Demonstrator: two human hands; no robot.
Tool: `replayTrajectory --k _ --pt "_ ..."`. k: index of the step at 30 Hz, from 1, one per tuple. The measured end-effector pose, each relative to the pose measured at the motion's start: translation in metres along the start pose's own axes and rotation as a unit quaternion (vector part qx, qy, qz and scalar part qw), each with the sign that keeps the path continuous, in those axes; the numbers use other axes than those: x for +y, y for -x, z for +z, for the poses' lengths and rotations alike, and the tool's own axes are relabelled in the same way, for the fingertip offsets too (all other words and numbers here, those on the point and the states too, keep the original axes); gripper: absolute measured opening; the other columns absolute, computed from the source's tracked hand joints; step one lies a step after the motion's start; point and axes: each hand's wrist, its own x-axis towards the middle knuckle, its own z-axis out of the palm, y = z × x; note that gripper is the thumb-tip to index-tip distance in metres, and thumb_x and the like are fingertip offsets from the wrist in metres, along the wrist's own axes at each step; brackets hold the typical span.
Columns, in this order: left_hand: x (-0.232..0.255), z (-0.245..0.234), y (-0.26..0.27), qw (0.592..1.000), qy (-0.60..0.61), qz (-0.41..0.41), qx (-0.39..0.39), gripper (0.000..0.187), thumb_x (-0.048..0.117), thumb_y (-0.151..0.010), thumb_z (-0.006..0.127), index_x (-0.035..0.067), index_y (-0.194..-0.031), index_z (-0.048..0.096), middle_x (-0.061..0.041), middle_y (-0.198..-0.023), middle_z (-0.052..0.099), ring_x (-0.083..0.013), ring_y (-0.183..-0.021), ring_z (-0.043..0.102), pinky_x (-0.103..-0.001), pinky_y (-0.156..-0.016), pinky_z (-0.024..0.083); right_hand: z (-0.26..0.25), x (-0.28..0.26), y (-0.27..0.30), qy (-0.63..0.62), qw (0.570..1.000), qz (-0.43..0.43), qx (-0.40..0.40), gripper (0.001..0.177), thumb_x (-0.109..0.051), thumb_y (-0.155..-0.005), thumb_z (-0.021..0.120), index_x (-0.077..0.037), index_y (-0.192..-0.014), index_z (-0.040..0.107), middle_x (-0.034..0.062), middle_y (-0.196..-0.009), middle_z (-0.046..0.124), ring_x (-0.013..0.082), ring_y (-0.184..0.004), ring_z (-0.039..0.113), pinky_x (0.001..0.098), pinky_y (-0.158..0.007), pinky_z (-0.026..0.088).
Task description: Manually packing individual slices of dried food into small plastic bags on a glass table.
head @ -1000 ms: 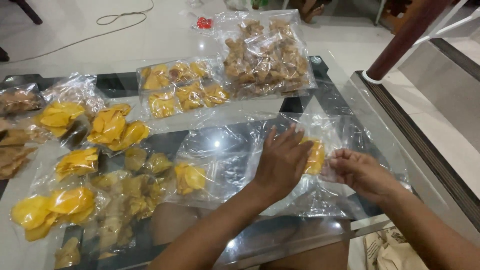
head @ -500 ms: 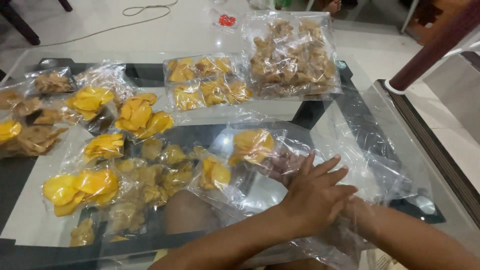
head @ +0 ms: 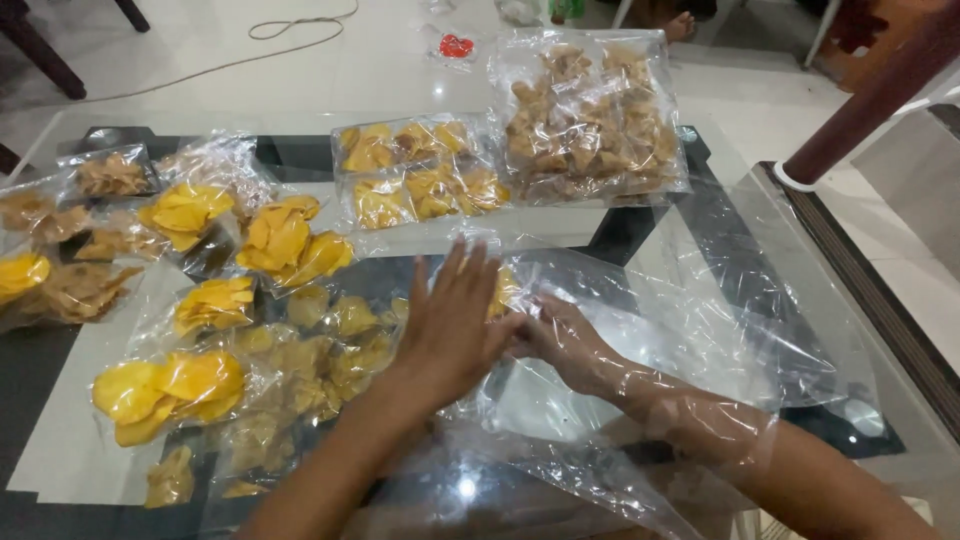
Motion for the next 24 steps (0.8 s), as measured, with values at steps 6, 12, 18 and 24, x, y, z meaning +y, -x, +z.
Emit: replayTrajectory --k 6,12,18,24 --pt "-0.028 -0.005 0.006 0.996 -0.008 0.008 -0.088 0.066 0.048 -0.106 0.035 0.004 -0.154 0.041 -0.024 -0.167 0.026 -0.0442 -0.157 0.008 -0.072 -0.117 0.004 0.006 -0.022 -0.007 0.186 0.981 0.004 -0.046 0.034 -0.030 -0.102 0.063 0.001 -0.089 0.066 0.0178 -0.070 0.069 0.0283 -0.047 0.071 0.0359 -0.040 0.063" --pt "-0.033 -0.001 0.007 0.994 0.007 0.004 -0.107 0.071 0.059 -0.106 0.026 0.012 -0.157 0.036 -0.018 -0.167 0.025 -0.0408 -0.157 0.008 -0.072 -0.118 0.004 0.006 -0.039 -0.006 0.328 0.942 0.017 -0.065 0.028 -0.026 -0.103 0.057 -0.001 -0.095 0.067 0.0120 -0.063 0.072 0.0197 -0.038 0.066 0.0287 -0.036 0.056" --pt "-0.033 0.007 0.007 0.994 -0.016 -0.001 -0.112 0.070 0.059 -0.105 0.025 0.015 -0.157 0.036 -0.017 -0.167 0.026 -0.0394 -0.157 0.012 -0.071 -0.119 0.002 0.004 -0.043 -0.003 0.328 0.940 0.032 -0.088 0.032 -0.030 -0.105 0.056 -0.003 -0.094 0.068 0.0132 -0.062 0.070 0.0166 -0.039 0.060 0.0268 -0.041 0.051" --pt "-0.031 0.006 0.007 0.993 -0.028 0.001 -0.112 0.068 0.057 -0.105 0.026 0.019 -0.161 0.031 -0.017 -0.167 0.026 -0.0401 -0.156 0.012 -0.073 -0.118 0.002 -0.016 -0.021 -0.020 0.316 0.938 0.028 -0.143 0.034 -0.035 -0.106 0.054 -0.003 -0.107 0.065 0.0151 -0.061 0.070 0.0188 -0.036 0.059 0.0280 -0.039 0.047"
